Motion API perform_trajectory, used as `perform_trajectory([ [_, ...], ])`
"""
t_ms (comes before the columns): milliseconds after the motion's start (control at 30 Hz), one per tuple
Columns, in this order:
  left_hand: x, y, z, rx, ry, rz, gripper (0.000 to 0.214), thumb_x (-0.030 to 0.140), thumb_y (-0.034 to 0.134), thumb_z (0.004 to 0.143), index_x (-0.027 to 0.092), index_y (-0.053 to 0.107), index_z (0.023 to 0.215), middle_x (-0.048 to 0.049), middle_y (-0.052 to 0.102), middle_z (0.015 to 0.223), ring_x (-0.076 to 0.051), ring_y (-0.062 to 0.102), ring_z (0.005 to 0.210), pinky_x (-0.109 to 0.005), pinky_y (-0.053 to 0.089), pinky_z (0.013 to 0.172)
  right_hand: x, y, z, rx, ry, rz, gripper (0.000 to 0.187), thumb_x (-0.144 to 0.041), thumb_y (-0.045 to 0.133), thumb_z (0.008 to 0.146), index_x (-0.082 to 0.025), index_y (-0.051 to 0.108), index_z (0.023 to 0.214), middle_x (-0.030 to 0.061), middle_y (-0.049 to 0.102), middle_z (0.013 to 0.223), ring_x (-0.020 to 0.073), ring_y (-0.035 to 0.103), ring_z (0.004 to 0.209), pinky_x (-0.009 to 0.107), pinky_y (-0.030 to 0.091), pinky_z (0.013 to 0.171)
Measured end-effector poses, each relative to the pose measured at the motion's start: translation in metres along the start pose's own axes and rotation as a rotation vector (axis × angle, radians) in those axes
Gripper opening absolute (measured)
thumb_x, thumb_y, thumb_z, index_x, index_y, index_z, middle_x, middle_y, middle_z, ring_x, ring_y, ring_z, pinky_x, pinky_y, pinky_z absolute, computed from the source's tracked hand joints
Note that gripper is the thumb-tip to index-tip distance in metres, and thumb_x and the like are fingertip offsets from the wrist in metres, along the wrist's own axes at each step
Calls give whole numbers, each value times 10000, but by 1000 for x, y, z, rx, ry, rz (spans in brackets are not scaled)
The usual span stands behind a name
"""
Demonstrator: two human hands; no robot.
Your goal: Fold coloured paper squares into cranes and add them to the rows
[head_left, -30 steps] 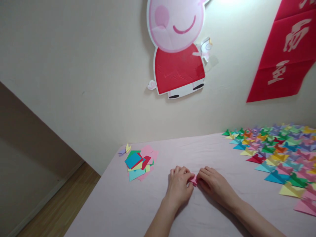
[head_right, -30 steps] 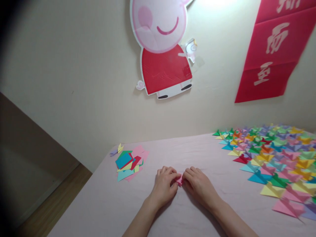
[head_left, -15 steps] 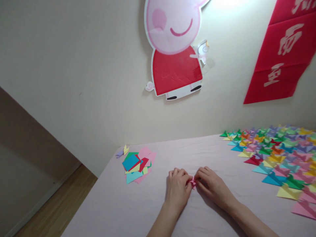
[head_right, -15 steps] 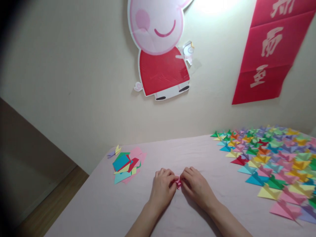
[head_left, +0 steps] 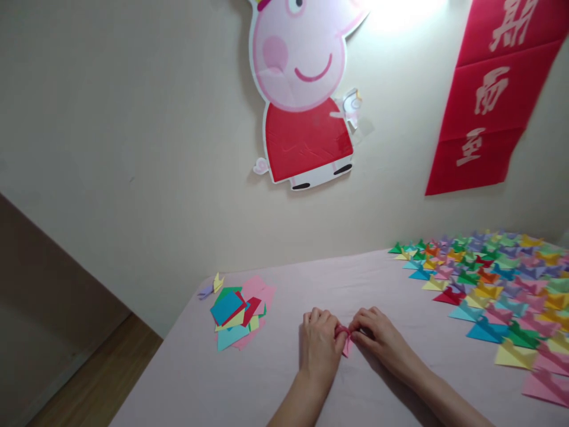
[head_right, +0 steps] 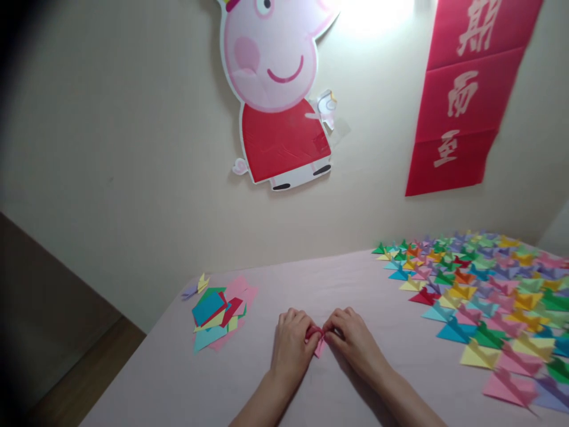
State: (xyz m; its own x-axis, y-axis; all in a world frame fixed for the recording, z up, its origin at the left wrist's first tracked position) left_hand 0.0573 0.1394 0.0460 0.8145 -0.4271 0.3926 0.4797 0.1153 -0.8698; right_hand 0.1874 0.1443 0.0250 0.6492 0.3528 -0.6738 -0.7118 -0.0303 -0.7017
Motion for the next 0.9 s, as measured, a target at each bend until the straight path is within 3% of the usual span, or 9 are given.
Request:
perform_trajectory([
  [200,-11,4,2,-37,-33,-76,144,132,658,834,202,584,733,-11,639,824,-233,526,887,-376,356,780,2,2,10,-44,69,14,116,-226,572,807,-235,648,720,22,675,808,233,552,855,368,424,795],
  [500,-22,3,0,-32,-79,-259,127,190,577,919,240,645,825,-3,658,857,-218,534,913,-362,348,822,6,10,19,-37,102,-94,74,-203,625,727,-245,646,670,22,677,795,233,552,813,360,417,751],
  [767,-29,3,0,-18,-129,-413,107,242,594,926,259,677,861,-1,642,910,-209,540,934,-333,365,842,4,15,28,-84,117,-187,59,-186,680,708,-245,683,704,31,666,827,240,563,840,336,417,732],
  [900,-25,1,2,-10,-121,-373,65,281,678,865,242,657,818,10,656,849,-213,543,890,-336,359,817,2,15,28,-98,135,-196,49,-197,687,710,-243,682,691,33,667,853,242,567,852,346,414,747],
])
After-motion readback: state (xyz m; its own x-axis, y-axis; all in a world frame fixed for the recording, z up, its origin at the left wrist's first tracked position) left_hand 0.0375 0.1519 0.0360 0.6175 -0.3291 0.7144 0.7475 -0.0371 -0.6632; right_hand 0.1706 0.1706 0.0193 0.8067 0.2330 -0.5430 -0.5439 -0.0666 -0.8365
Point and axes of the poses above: each hand's wrist, its own z-axis towards the middle knuckle, its own y-axis out of the palm, x = y × z, the point moved 7 cm from there along z, towards the middle knuckle
